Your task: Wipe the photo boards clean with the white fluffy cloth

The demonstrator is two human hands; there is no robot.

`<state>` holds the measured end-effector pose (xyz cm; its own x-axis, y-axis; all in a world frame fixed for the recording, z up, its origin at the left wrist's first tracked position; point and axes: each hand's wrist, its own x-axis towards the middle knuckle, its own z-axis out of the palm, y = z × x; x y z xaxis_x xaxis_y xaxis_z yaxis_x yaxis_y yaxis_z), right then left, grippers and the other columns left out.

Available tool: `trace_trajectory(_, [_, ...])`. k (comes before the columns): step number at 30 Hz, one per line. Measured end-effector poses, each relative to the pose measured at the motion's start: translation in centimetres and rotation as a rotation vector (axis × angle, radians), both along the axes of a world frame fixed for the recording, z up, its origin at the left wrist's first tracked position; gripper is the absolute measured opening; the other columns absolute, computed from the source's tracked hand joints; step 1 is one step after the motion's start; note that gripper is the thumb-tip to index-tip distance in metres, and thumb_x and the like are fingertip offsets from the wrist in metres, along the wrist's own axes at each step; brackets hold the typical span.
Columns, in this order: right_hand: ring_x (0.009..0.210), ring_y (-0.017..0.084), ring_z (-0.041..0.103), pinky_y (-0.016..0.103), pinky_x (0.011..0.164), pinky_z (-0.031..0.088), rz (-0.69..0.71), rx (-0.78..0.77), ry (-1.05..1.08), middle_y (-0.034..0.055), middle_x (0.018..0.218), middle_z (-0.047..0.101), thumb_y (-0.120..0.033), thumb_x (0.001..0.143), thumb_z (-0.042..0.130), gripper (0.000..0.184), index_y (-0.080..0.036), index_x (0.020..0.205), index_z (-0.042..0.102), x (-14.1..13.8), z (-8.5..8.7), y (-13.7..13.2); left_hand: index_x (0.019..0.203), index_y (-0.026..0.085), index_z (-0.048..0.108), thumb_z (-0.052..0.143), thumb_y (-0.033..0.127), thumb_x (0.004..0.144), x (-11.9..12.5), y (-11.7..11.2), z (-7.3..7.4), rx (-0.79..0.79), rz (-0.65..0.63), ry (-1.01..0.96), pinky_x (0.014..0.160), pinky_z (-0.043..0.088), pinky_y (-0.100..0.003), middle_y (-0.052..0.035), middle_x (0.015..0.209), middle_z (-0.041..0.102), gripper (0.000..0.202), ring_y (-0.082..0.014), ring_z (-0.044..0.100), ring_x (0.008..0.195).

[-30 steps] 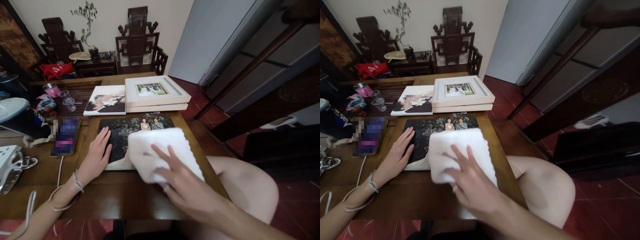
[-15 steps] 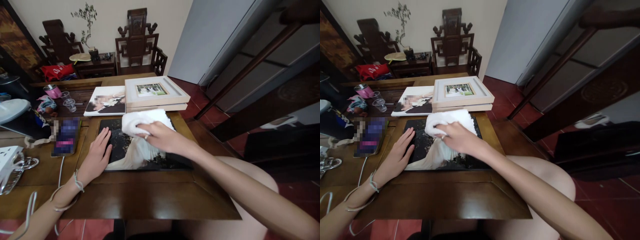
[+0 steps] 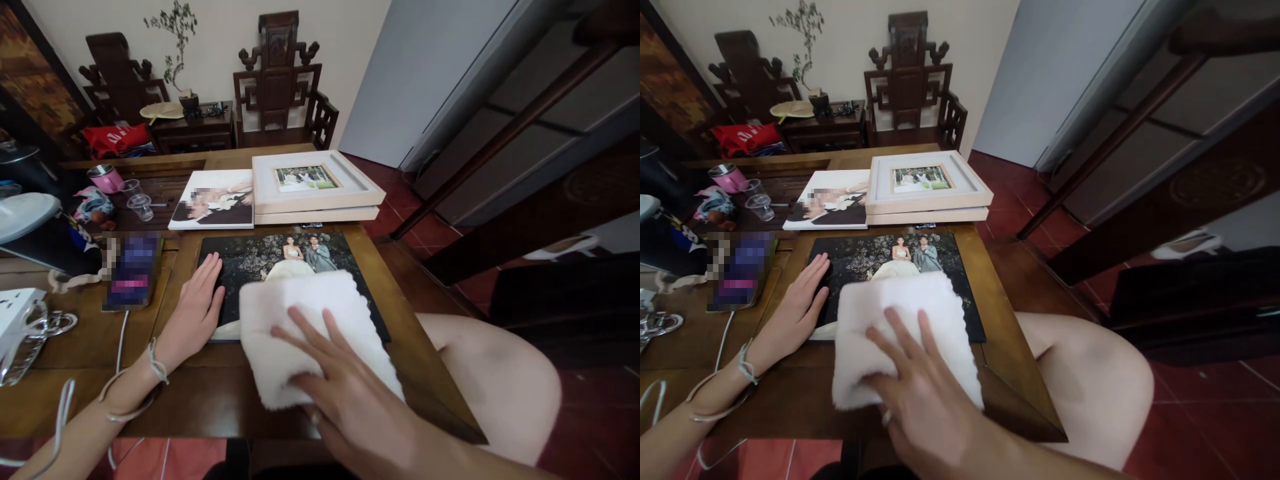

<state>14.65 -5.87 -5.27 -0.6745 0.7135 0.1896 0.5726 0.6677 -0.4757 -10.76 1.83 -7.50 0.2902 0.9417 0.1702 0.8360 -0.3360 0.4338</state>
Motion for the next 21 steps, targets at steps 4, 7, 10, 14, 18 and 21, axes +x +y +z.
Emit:
trace_trajectory(4, [0.142,0.037,0.021,0.068,0.111,0.014,0.043,-0.125,-0.038,0.0089,0.144,0.048,-0.006,0.071,0.049,0.037,-0.021,0.100,0.067,0.0,1.7,-0.1,0.147,0.015,0.028,0.028,0.036,0.100,0.0,0.0,0.1,-0.014,0.002,0.019,0.117,0.019,-0.048,-0.0101,0.157,0.024,0.052,-0.0205,0.017,0.146])
trace_trajectory(7, [0.141,0.034,0.027,0.065,0.111,0.018,0.044,-0.204,-0.072,0.0094,0.133,0.058,-0.003,0.078,0.045,0.041,-0.019,0.111,0.063,-0.8,3.4,3.3,0.147,0.015,0.028,0.027,0.035,0.100,0.1,0.0,0.2,-0.013,-0.004,0.026,0.117,0.019,-0.048,-0.0102,0.157,0.024,0.052,-0.0202,0.017,0.146])
trace_trajectory(10, [0.134,0.034,0.039,0.064,0.108,0.023,0.004,-0.167,-0.074,0.0126,0.119,0.065,-0.002,0.082,0.043,0.042,-0.015,0.118,0.059,-1.8,4.3,8.2,0.148,0.016,0.029,0.026,0.035,0.100,0.1,0.0,0.2,-0.011,-0.005,0.011,0.117,0.019,-0.048,-0.0100,0.157,0.025,0.052,-0.0205,0.018,0.146])
trace_trajectory(14, [0.111,0.030,0.058,0.057,0.099,0.036,-0.086,-0.146,-0.106,0.0094,0.097,0.069,-0.003,0.084,0.042,0.035,-0.018,0.109,0.062,-3.3,4.4,13.3,0.147,0.016,0.030,0.026,0.035,0.100,0.1,0.0,0.2,-0.008,-0.008,-0.003,0.117,0.019,-0.048,-0.0106,0.157,0.025,0.051,-0.0209,0.017,0.146])
trace_trajectory(18, [0.125,0.034,0.048,0.062,0.103,0.029,-0.151,-0.084,-0.122,0.0139,0.113,0.065,-0.006,0.087,0.040,0.036,-0.016,0.117,0.059,-4.3,3.3,13.5,0.148,0.019,0.029,0.026,0.035,0.100,0.1,-0.1,0.2,-0.013,-0.003,-0.005,0.116,0.020,-0.050,-0.0100,0.157,0.025,0.051,-0.0231,0.018,0.146])
trace_trajectory(21, [0.140,0.037,0.026,0.068,0.107,0.016,-0.078,-0.028,-0.127,0.0160,0.126,0.059,-0.004,0.083,0.044,0.043,-0.014,0.123,0.057,-4.2,2.1,10.0,0.148,0.020,0.027,0.026,0.034,0.099,0.0,-0.1,0.2,-0.013,-0.018,-0.005,0.116,0.020,-0.051,-0.0102,0.157,0.025,0.051,-0.0236,0.018,0.146])
